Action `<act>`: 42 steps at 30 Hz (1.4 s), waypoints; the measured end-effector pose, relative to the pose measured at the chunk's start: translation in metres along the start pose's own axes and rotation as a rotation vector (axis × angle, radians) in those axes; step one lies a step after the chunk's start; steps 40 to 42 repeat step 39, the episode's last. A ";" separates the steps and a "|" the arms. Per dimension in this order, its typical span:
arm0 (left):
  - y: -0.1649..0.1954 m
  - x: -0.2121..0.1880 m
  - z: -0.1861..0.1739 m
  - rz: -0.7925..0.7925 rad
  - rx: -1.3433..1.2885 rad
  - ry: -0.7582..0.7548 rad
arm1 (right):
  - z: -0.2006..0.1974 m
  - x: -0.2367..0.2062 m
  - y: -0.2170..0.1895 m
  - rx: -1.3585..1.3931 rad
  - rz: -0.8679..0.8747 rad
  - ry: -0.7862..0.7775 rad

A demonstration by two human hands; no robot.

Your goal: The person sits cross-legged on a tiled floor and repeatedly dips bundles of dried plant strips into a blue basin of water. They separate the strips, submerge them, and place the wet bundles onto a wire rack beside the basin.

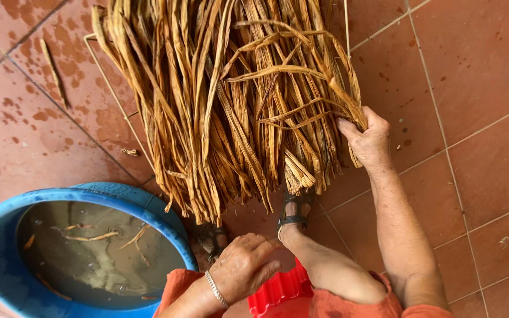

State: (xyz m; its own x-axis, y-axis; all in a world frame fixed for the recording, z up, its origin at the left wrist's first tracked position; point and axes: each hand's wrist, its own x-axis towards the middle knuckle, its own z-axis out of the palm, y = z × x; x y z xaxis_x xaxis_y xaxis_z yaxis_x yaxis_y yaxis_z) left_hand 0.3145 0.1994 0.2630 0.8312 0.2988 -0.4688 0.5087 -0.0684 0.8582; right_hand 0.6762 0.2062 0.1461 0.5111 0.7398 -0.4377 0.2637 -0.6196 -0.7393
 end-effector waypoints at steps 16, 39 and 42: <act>0.059 0.079 -0.043 0.077 -1.374 0.120 | -0.060 -0.113 -0.222 0.121 -0.429 -0.034; 0.268 0.046 -0.133 0.072 -1.625 0.568 | -0.192 -0.255 -0.224 -0.034 -0.195 -0.066; 0.268 0.046 -0.133 0.072 -1.625 0.568 | -0.192 -0.255 -0.224 -0.034 -0.195 -0.066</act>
